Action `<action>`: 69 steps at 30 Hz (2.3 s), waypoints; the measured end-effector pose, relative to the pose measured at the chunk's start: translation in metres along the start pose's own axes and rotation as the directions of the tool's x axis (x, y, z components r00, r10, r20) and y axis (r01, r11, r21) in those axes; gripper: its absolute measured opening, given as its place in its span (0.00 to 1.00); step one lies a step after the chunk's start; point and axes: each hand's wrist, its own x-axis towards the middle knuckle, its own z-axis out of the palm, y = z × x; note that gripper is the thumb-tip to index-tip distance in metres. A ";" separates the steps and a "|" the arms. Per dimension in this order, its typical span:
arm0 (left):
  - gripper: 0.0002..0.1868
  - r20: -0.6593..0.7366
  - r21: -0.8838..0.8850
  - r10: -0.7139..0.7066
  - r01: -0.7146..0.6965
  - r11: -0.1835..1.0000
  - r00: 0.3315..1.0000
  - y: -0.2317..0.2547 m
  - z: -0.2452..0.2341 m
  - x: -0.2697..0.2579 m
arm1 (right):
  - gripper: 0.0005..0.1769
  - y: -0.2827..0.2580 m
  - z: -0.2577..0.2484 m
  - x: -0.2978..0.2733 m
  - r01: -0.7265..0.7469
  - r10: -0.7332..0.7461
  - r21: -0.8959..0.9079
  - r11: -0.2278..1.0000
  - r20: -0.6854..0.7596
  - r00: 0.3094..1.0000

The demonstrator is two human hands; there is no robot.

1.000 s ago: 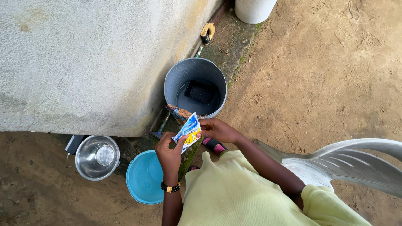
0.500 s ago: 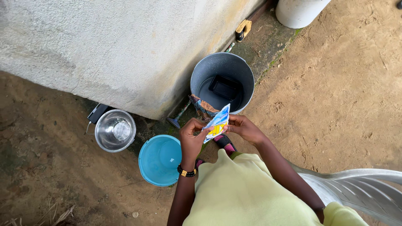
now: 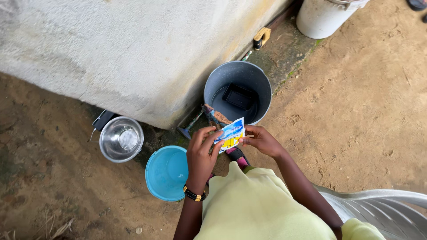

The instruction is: The person washes a piece of cloth in a bucket of soapy water, rubbing the fabric together by hand, then wrings it out and places it on a chair.

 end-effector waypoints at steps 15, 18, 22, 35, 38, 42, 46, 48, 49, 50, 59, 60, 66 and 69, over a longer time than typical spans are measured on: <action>0.09 0.129 -0.240 0.084 -0.051 0.969 0.988 0.007 0.019 0.017 | 0.14 0.002 -0.007 -0.025 0.076 -0.098 -0.101 0.992 -0.234 0.967; 0.14 0.093 -0.322 -0.003 0.033 0.946 0.996 0.005 0.022 0.012 | 0.14 0.010 -0.011 -0.027 0.102 -0.106 -0.029 0.994 -0.233 0.967; 0.09 0.159 -0.323 -0.148 0.193 0.926 0.976 -0.010 0.035 0.001 | 0.16 0.012 -0.012 -0.027 0.095 -0.077 0.062 0.994 -0.246 0.966; 0.07 0.151 -0.439 -0.253 0.294 0.849 0.956 -0.025 0.048 -0.011 | 0.17 0.002 0.002 -0.020 0.129 -0.109 0.117 0.985 -0.165 0.980; 0.06 0.114 -0.398 -0.232 0.258 0.880 0.966 -0.024 0.050 -0.012 | 0.18 0.004 0.000 -0.020 0.137 -0.115 0.134 0.981 -0.156 0.981; 0.05 0.021 -0.313 -0.236 0.231 0.921 0.971 -0.022 0.057 -0.011 | 0.19 0.009 0.001 -0.016 0.099 -0.078 0.202 0.974 -0.111 0.991; 0.04 -0.035 -0.363 -0.228 0.200 0.910 0.973 -0.027 0.055 -0.018 | 0.17 0.013 0.003 -0.007 0.178 -0.168 0.095 0.979 -0.099 0.981; 0.04 -0.058 -0.424 -0.281 0.231 0.876 0.958 -0.034 0.057 -0.022 | 0.17 0.009 0.002 0.000 0.163 -0.157 0.080 0.983 -0.078 0.985; 0.04 -0.057 -0.485 -0.323 0.257 0.836 0.945 -0.038 0.059 -0.025 | 0.18 0.006 0.001 0.001 0.154 -0.148 0.099 0.983 -0.070 0.987; 0.04 -0.076 -0.482 -0.338 0.262 0.836 0.938 -0.042 0.061 -0.029 | 0.20 0.004 0.002 0.003 0.144 -0.138 0.118 0.982 -0.060 0.989; 0.18 -0.098 -0.435 -0.485 0.401 0.806 0.869 -0.033 0.037 -0.035 | 0.19 0.004 0.010 0.031 0.054 -0.057 0.052 0.997 0.058 0.997; 0.28 -0.109 -0.424 -0.438 0.357 0.832 0.892 -0.029 0.033 -0.035 | 0.19 0.005 0.011 0.034 0.046 -0.050 0.045 0.998 0.087 0.995; 0.37 -0.098 -0.512 -0.431 0.326 0.795 0.897 -0.045 0.047 -0.053 | 0.19 0.008 0.023 0.055 0.019 -0.032 0.060 0.998 0.207 0.978; 0.25 -0.079 -0.670 -0.558 0.371 0.643 0.826 -0.063 0.068 -0.072 | 0.22 0.019 0.032 0.065 -0.057 0.005 0.146 0.988 0.332 0.943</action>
